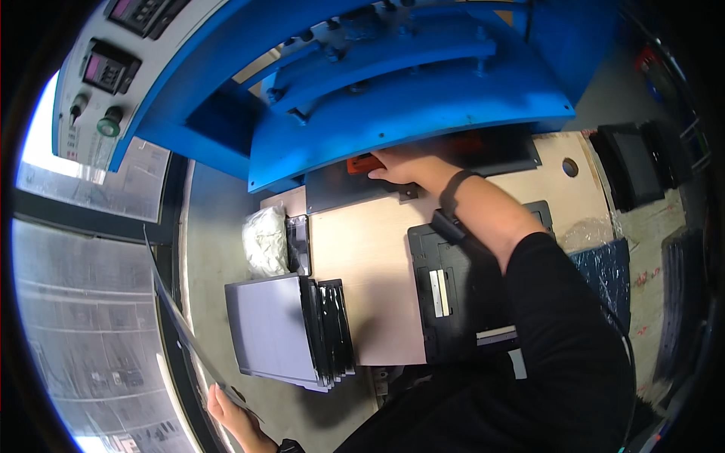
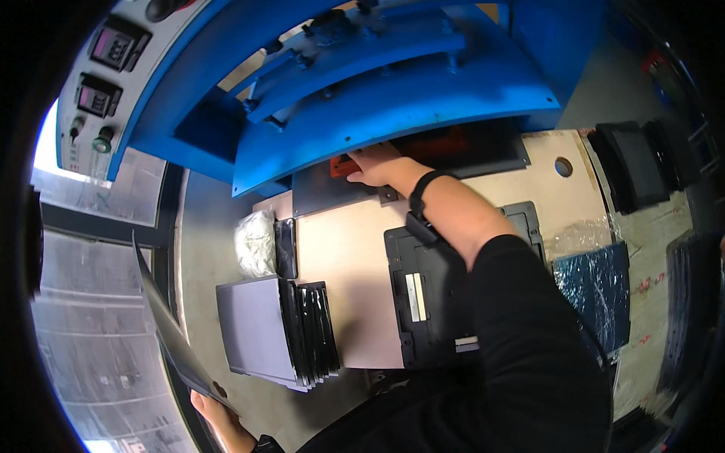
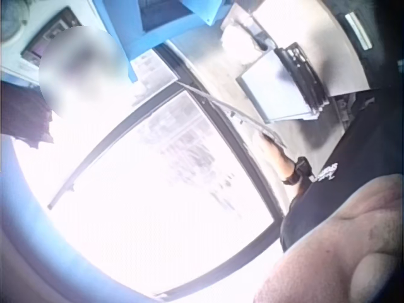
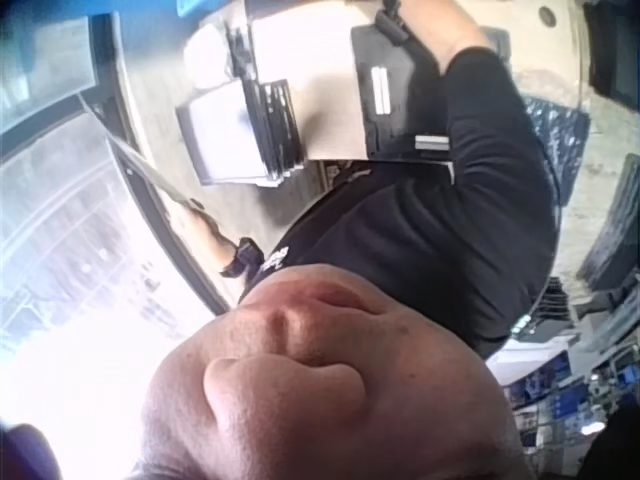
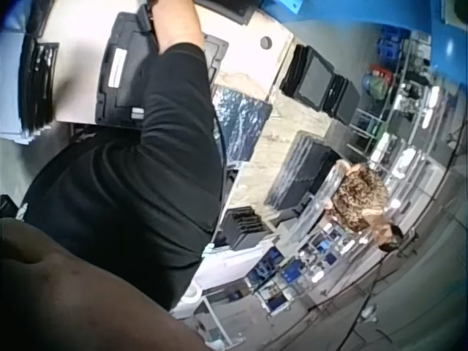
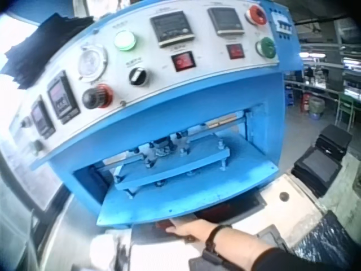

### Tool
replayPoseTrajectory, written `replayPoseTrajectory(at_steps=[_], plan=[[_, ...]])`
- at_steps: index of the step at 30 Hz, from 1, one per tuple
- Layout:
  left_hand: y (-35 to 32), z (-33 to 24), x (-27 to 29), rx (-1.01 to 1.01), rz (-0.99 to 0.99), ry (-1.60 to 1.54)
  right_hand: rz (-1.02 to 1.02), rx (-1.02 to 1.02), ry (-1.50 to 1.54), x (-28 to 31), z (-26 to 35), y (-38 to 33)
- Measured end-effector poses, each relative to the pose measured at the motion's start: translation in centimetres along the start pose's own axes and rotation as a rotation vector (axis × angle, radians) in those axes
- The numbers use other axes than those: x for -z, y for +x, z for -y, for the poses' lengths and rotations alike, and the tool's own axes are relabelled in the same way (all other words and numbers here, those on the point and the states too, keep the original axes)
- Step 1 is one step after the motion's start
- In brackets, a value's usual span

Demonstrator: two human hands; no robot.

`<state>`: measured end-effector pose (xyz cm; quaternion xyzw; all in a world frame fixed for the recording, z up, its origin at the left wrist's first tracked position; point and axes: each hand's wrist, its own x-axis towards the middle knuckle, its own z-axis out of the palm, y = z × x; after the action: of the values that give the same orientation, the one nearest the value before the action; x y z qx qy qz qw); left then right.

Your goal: The recorder processes plastic casing components using blue film and an industrial press.

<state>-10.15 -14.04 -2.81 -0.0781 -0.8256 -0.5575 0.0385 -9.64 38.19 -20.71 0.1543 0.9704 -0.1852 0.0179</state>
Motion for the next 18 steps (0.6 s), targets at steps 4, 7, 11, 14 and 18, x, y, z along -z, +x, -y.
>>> replayPoseTrajectory(at_steps=[4,7,11,14,18], plan=[[-0.5,-0.2,0.8,-0.014,0.012,0.052,-0.158,-0.233,-0.089,3.4,-3.7,-5.0],[-1.3,-1.5,-1.0,0.006,0.040,0.055,-0.128,-0.343,-0.024,4.0,-9.8,-7.4],[-1.1,-0.4,-0.9,0.003,0.045,0.059,-0.019,-0.342,-0.256,1.9,-9.5,-8.3],[-1.6,-0.7,-2.1,-0.020,0.031,0.047,-0.047,-0.342,-0.222,1.8,-9.1,-8.3],[-4.2,-4.0,-6.3,-0.071,0.194,0.193,-0.054,-0.267,-0.204,1.7,-10.0,-8.5]])
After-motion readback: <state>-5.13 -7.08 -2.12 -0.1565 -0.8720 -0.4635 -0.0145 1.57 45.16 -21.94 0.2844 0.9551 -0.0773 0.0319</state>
